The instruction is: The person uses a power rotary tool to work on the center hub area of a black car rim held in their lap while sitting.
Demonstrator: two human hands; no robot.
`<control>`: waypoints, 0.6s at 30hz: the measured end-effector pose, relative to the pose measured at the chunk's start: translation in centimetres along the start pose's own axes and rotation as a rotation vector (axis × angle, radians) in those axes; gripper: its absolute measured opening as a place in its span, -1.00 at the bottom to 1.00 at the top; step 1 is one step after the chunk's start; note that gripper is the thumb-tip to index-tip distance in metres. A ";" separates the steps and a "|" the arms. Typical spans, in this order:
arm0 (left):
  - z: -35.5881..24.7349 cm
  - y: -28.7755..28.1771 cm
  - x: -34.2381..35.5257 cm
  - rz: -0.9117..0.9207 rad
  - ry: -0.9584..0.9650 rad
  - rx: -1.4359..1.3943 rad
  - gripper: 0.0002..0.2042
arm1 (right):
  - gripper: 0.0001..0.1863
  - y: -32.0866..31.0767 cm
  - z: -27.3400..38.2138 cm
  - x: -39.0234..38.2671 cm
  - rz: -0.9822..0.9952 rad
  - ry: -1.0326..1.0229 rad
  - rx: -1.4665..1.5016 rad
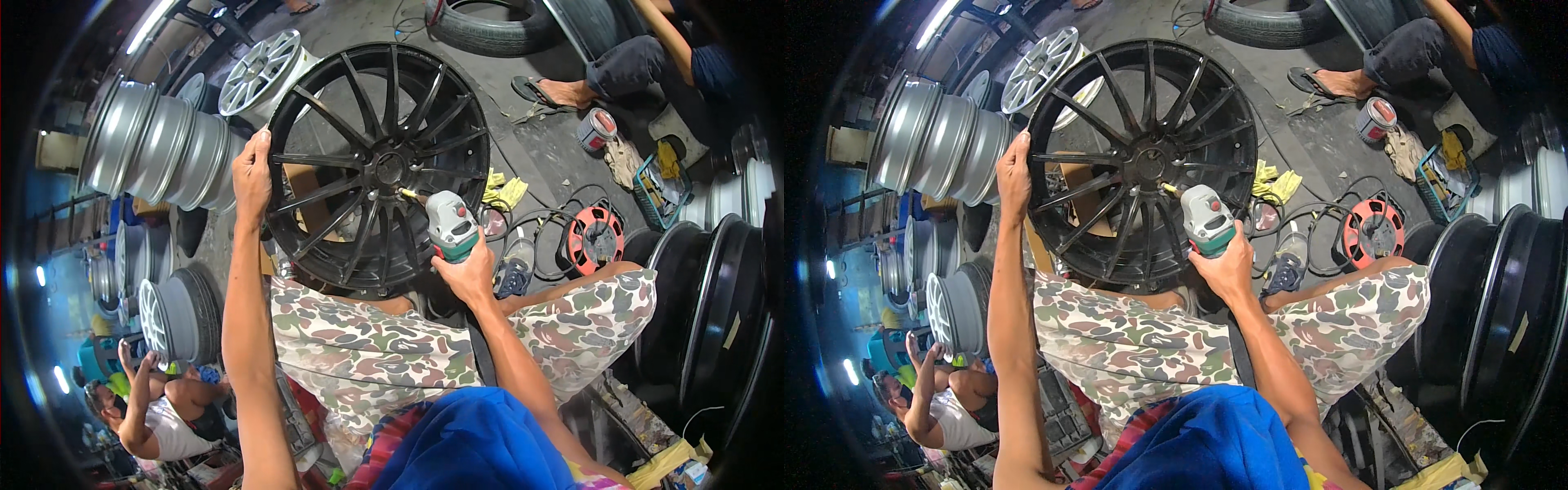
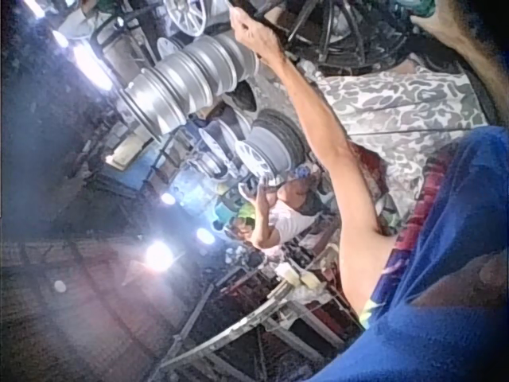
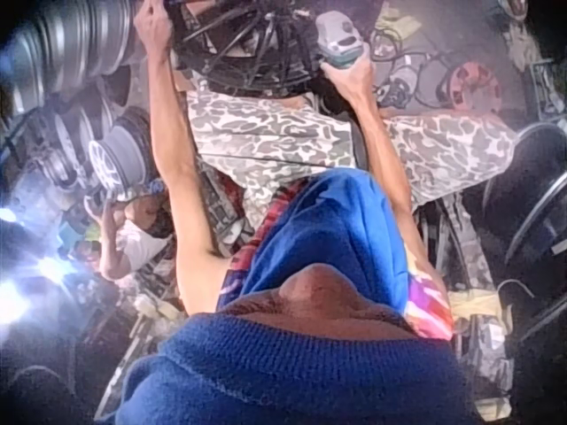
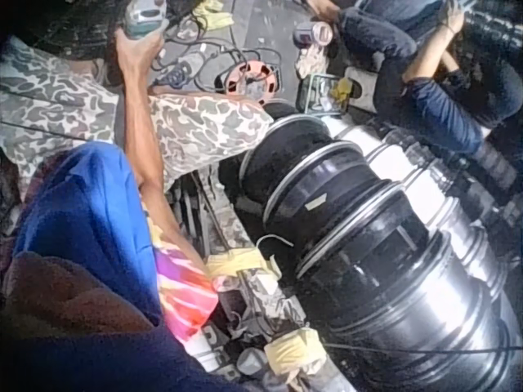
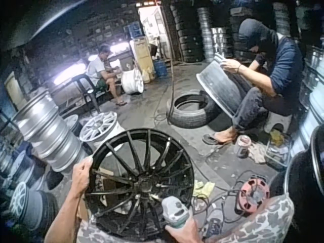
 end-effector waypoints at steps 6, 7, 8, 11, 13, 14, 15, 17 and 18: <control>0.3 -0.3 0.1 -0.011 0.000 0.010 -0.55 | -0.21 0.6 0.1 -0.5 0.025 0.044 0.052; 0.6 -0.3 0.1 -0.016 -0.005 0.000 -0.55 | -0.22 0.8 -0.1 -0.6 0.048 0.091 0.096; 0.8 -0.3 0.1 -0.012 -0.006 -0.002 -0.55 | -0.22 0.9 -0.1 -0.6 0.045 0.094 0.095; 0.7 -0.6 0.3 -0.019 0.003 0.017 -0.54 | -0.24 1.0 -0.4 -0.7 0.030 0.091 0.118; 1.0 -0.6 0.4 -0.011 0.008 0.050 -0.53 | -0.25 0.5 -0.5 -0.7 -0.014 0.039 0.081; 1.2 -0.6 0.4 -0.003 0.011 0.046 -0.53 | -0.25 0.5 -0.8 -0.5 -0.022 0.043 0.081; 1.4 -1.0 0.4 -0.015 -0.001 0.067 -0.53 | -0.26 0.4 -0.3 -0.2 -0.017 0.020 0.062; 1.7 -1.3 0.6 -0.020 -0.011 0.088 -0.53 | -0.27 0.2 0.5 0.1 -0.016 0.003 0.046; 1.8 -1.3 0.7 -0.014 0.001 0.071 -0.53 | -0.27 0.1 1.0 0.2 0.001 0.005 0.059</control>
Point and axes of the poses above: each hand's wrist, its own x-axis towards the middle knuckle, its own y-axis out of the palm, z = x × y, the point moved 7 cm from there along x, towards the middle knuckle, and after that the axes turned 8 degrees about -x, right-handed, at the moved point
